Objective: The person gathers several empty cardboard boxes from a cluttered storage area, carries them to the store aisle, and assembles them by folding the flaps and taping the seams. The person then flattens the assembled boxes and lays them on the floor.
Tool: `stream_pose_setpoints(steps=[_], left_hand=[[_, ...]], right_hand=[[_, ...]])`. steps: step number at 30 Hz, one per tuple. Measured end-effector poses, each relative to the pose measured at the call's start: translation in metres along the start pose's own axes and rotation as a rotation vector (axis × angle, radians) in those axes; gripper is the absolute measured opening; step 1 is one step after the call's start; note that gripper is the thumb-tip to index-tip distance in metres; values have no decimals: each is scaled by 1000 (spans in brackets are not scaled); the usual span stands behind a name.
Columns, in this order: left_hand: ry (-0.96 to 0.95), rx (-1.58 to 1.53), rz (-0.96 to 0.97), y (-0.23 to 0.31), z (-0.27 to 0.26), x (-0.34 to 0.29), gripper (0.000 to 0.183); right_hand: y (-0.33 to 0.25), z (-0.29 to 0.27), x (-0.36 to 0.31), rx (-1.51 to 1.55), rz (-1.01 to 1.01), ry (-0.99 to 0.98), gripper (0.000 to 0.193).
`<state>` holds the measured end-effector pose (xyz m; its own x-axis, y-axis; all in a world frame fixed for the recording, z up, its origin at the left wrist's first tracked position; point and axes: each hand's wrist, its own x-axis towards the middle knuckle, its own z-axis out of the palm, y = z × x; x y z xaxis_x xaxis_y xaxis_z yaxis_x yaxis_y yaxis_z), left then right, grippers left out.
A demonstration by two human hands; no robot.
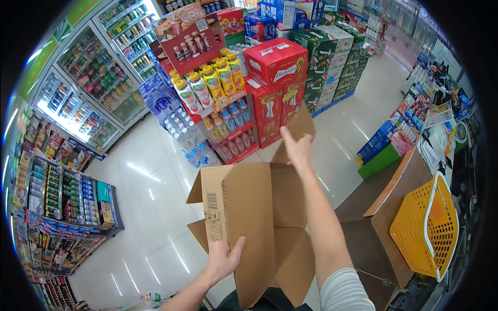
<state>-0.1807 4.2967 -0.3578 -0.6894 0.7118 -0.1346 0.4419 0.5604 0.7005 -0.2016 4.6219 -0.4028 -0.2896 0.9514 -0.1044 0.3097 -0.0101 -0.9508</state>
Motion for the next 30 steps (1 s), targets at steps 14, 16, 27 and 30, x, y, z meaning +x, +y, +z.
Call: stream_pose_setpoints(steps=[14,16,27,30], left_hand=[[-120,68,511,7,-56,-60,18],[-141,94,502,12,-59,-72,12],[133,278,68,-49,-51,-103,40],[309,96,-66,-93,-61,-113,33]], right_hand=[[74,-198,118,550,409,93,56],[112,-219,111,443,442,-7,56],[169,-141,44,920,647,-455,21],[126,-95,6,924,709,-584,26]])
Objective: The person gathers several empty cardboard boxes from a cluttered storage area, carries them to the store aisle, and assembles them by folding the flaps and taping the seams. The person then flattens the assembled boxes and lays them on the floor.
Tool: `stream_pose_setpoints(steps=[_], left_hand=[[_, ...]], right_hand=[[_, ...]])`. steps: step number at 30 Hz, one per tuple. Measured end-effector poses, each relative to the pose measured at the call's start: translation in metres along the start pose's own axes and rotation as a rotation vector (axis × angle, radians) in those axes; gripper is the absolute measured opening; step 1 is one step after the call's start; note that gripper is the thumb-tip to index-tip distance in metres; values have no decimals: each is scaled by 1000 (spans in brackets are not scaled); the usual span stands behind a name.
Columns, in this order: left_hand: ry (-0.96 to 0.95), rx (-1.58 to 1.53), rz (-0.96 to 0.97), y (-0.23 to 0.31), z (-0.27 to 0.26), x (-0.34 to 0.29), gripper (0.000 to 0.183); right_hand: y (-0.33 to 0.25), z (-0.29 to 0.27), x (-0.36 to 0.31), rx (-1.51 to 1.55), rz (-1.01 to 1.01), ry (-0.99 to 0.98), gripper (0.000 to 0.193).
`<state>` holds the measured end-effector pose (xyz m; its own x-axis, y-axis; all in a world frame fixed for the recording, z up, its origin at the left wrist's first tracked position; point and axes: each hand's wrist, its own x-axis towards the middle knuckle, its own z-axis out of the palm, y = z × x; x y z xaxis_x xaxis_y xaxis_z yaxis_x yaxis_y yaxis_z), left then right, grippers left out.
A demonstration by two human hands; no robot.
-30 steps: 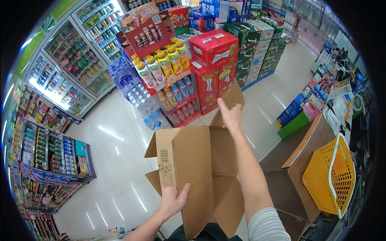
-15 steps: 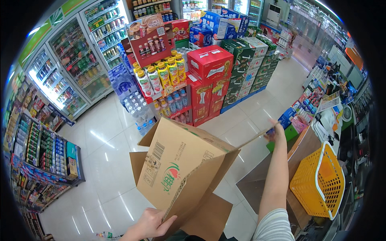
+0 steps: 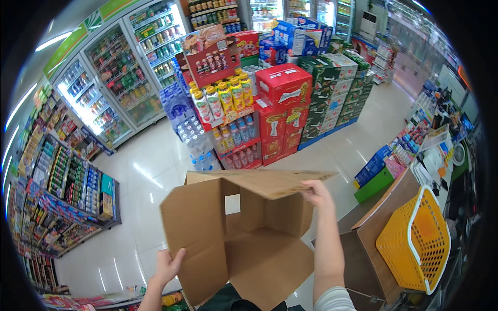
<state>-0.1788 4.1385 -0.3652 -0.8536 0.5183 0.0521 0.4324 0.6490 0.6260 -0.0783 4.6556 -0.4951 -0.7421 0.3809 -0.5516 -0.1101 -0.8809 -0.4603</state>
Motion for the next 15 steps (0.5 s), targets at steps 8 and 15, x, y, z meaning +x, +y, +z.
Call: stream_pose_setpoints(steps=[8,15], left_hand=[[353,-100,-315,-81,-32,15,39],[-66,25,508,56,20,49,97]], right_hand=[[134,174,-88,-284,-417,-77,32],[391,192,-126,-434,-853,-60,32]])
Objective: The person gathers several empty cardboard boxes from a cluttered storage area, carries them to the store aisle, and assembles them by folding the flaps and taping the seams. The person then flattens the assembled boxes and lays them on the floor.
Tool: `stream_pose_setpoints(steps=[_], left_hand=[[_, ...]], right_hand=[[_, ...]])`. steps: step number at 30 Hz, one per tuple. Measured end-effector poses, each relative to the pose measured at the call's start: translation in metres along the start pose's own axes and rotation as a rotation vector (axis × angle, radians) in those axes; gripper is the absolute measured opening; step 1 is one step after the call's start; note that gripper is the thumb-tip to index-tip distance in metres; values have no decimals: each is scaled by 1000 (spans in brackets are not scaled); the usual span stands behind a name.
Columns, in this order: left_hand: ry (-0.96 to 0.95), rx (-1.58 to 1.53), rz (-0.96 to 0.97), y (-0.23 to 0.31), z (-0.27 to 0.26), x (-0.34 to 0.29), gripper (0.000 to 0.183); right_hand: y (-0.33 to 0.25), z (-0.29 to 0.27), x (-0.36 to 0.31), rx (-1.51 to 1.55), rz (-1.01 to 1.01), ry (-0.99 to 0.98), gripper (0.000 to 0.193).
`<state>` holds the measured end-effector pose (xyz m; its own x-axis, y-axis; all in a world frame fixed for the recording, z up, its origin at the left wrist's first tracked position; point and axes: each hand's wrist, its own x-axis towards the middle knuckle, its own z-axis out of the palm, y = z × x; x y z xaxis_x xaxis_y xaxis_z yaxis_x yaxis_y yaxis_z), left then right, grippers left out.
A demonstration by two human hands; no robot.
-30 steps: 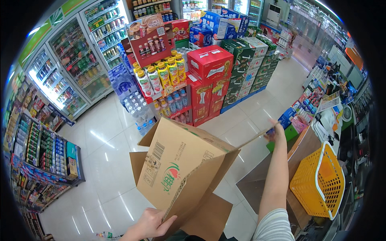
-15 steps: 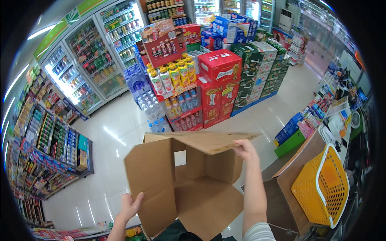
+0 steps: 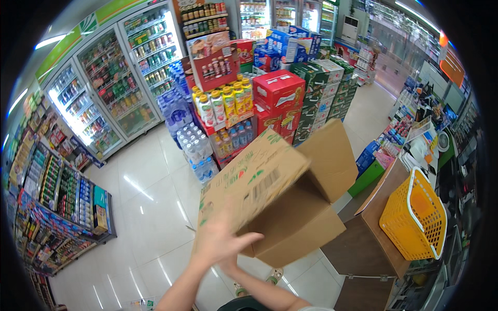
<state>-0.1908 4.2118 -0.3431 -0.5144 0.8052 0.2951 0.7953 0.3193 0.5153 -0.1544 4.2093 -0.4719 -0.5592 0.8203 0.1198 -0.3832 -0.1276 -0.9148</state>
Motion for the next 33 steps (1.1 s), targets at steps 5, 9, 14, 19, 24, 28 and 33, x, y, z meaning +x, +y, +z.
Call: stream_pose_setpoints(steps=[5,9,14,19,24,28,33], left_hand=[[100,103,43,-25,100,-26,47],[-138,19,-147,-123,127,-108,31],[93,56,-434,-174,117,-181,22],[31,-18,-420,-175,97,-212,22],[-9,-102,-611,-174,77,-243,25],[38,-119,-579,-159,69,-257,20],[111,-136,-573,-142,64,-264,17]], right_hand=[[83,-31,-115,-472,298,-154,38],[89,-77,-106,-1044,375,-1064,33],[20,-118,-44,-1265,100,-187,24],[-2,-80,51,-1393,-505,-493,50],[50,-37,97,-1633,-801,-896,50],[107,-18,99,-1678,-1013,-1075,44],[150,-13,108,-1922,-828,-1347,25]])
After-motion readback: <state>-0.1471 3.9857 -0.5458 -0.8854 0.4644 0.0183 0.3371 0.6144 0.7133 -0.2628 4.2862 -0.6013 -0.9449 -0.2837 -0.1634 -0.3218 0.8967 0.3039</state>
